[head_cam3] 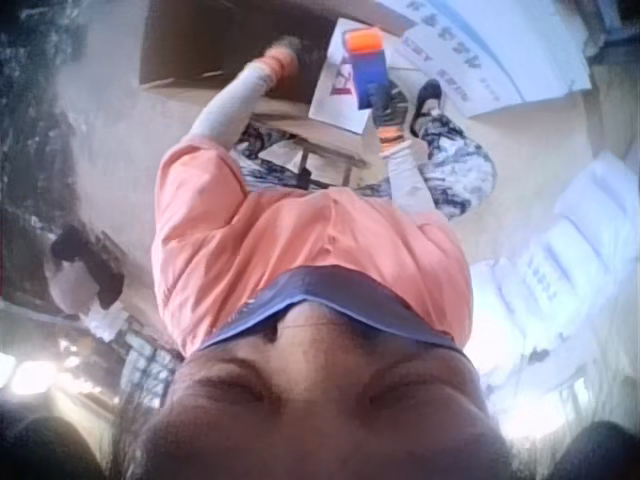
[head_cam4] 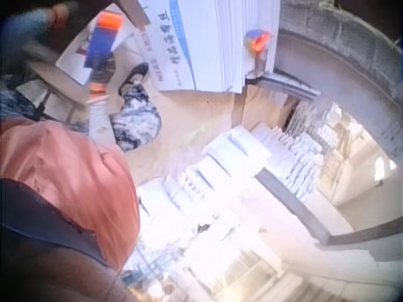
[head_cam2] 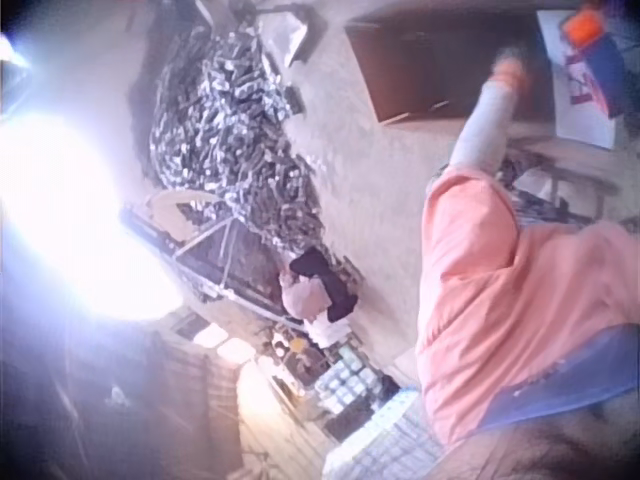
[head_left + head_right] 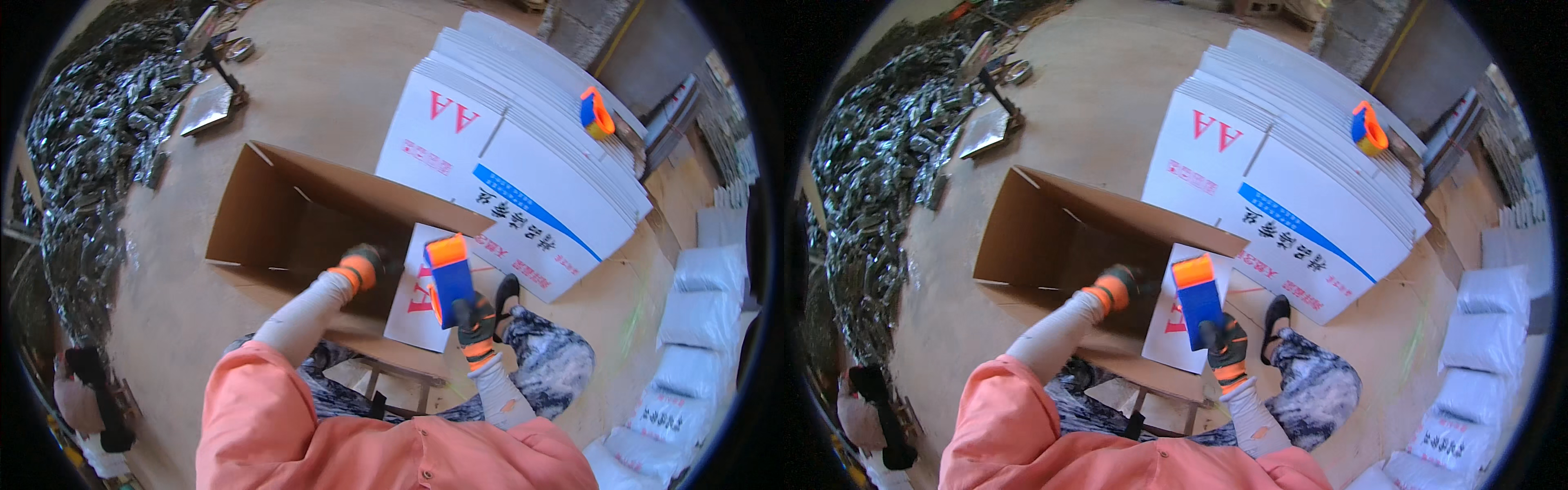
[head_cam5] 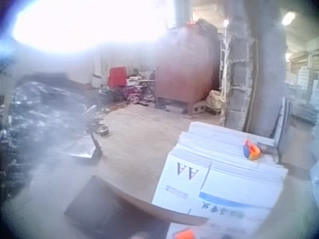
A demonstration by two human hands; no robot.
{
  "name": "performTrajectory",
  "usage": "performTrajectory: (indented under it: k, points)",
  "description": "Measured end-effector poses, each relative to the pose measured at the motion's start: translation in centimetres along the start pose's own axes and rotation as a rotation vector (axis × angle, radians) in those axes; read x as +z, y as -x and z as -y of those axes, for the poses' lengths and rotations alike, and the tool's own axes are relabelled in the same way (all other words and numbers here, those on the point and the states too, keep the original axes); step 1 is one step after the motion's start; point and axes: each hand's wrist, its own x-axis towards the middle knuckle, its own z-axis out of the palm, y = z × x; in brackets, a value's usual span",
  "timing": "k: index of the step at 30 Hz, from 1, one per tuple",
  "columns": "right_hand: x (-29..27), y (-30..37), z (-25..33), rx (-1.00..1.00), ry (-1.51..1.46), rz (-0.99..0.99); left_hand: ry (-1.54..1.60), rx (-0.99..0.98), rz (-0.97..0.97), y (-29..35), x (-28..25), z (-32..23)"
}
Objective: The person assembles cardboard boxes by hand and with a tape dispenser, folding the flaps and applying tape to the bottom.
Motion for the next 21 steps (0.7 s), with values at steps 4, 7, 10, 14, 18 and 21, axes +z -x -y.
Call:
performTrajectory:
  k: [4,7,10,14,18,21]
  points:
    - [1.5,0.6,-0.2,0.083,0.523,0.056,-0.225,-0.121,-0.981,4.0,-12.0,12.7]
    - [2.1,0.0,-2.3,0.021,0.437,0.009,0.264,-0.423,-0.575,9.3,-11.3,31.6]
    - [1.2,0.1,-1.4,0.0,0.584,-0.007,-0.279,-0.42,0.074,8.2,-5.1,20.7]
    - [2.5,-1.0,-0.5,0.165,0.593,0.184,-0.676,-0.226,-0.052,10.9,-1.3,17.5]
    - [2.9,-2.8,-1.3,0.093,0.851,0.401,-0.578,-0.375,-0.182,3.4,-6.1,21.9]
    - [3.1,-3.0,-0.6,0.224,0.87,0.404,-0.592,-0.075,-0.904,4.2,-14.2,15.4]
